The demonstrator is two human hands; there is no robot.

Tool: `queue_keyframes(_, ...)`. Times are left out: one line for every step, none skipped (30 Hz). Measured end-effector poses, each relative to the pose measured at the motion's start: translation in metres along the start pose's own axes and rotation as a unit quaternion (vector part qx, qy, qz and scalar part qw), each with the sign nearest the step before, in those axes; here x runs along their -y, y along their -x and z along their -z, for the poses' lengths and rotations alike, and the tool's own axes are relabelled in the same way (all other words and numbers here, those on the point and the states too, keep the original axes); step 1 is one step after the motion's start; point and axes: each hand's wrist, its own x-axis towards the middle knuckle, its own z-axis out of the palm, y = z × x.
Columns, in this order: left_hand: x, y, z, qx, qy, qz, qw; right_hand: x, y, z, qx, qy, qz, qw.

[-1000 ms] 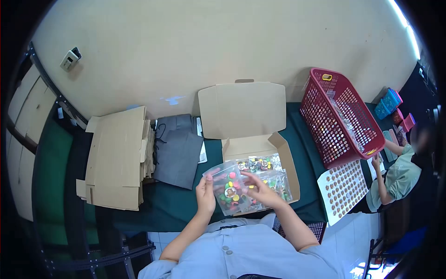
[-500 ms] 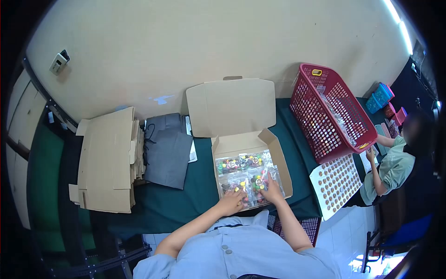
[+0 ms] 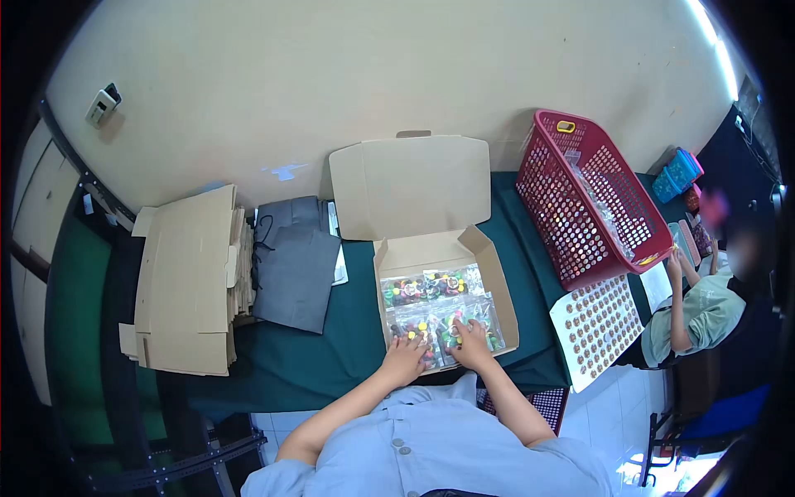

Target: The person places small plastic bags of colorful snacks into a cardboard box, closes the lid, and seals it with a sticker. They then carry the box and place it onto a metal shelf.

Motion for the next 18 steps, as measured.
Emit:
queue_keyframes(-0.002, 0.0, 0.001, 0.001, 0.001, -0.001, 1.0, 0.0, 0.0, -0.001, 0.001, 0.0, -0.002, 1.0)
queue_keyframes(-0.003, 0.0, 0.002, -0.002, 0.011, 0.015, 1.0, 0.0, 0.0, -0.003, 0.006, -0.013, 0.002, 1.0)
queue_keyframes(-0.006, 0.0, 0.005, -0.004, 0.021, 0.029, 0.999, -0.001, 0.001, -0.004, 0.011, -0.025, 0.005, 1.0)
queue_keyframes(-0.01, 0.001, 0.008, -0.002, 0.022, 0.027, 0.999, -0.003, 0.001, -0.004, 0.011, -0.026, 0.002, 1.0)
queue_keyframes(-0.013, 0.002, 0.011, -0.016, 0.042, 0.041, 0.998, -0.004, 0.001, -0.003, 0.028, -0.05, 0.008, 0.998)
queue_keyframes(-0.014, 0.0, 0.015, -0.032, 0.06, 0.052, 0.996, -0.006, -0.001, -0.002, 0.041, -0.075, 0.013, 0.996)
queue_keyframes(-0.014, -0.003, 0.016, -0.041, 0.072, 0.048, 0.995, -0.005, -0.003, -0.001, 0.023, -0.066, 0.02, 0.997)
queue_keyframes(-0.014, -0.007, 0.018, -0.038, 0.077, 0.05, 0.995, -0.005, -0.007, 0.002, 0.001, -0.055, 0.028, 0.998)
queue_keyframes(-0.018, -0.009, 0.027, -0.032, 0.074, 0.049, 0.996, -0.005, -0.011, 0.011, -0.026, -0.078, 0.04, 0.996)
queue_keyframes(-0.023, -0.011, 0.036, -0.024, 0.071, 0.049, 0.996, -0.004, -0.011, 0.021, -0.05, -0.102, 0.051, 0.992)
queue_keyframes(-0.028, -0.016, 0.042, -0.028, 0.086, 0.05, 0.995, -0.003, -0.012, 0.032, -0.06, -0.103, 0.043, 0.992)
queue_keyframes(-0.033, -0.022, 0.048, -0.024, 0.082, 0.039, 0.996, -0.001, -0.015, 0.049, -0.104, -0.142, 0.054, 0.983)
queue_keyframes(-0.038, -0.031, 0.055, -0.037, 0.1, 0.028, 0.994, 0.001, -0.018, 0.068, -0.148, -0.18, 0.067, 0.97)
queue_keyframes(-0.046, -0.04, 0.062, -0.051, 0.119, 0.019, 0.991, 0.002, -0.018, 0.09, -0.156, -0.18, 0.06, 0.969)
queue_keyframes(-0.056, -0.052, 0.069, -0.063, 0.108, 0.007, 0.992, 0.003, -0.019, 0.116, -0.189, -0.187, 0.076, 0.961)
queue_keyframes(-0.067, -0.065, 0.076, -0.063, 0.106, -0.001, 0.992, 0.001, -0.02, 0.141, -0.222, -0.194, 0.093, 0.951)
queue_keyframes(-0.08, -0.078, 0.083, -0.101, 0.139, -0.042, 0.984, -0.005, -0.022, 0.161, -0.241, -0.203, 0.098, 0.944)
queue_keyframes(-0.092, -0.091, 0.09, -0.138, 0.171, -0.083, 0.972, -0.013, -0.024, 0.182, -0.259, -0.213, 0.103, 0.936)
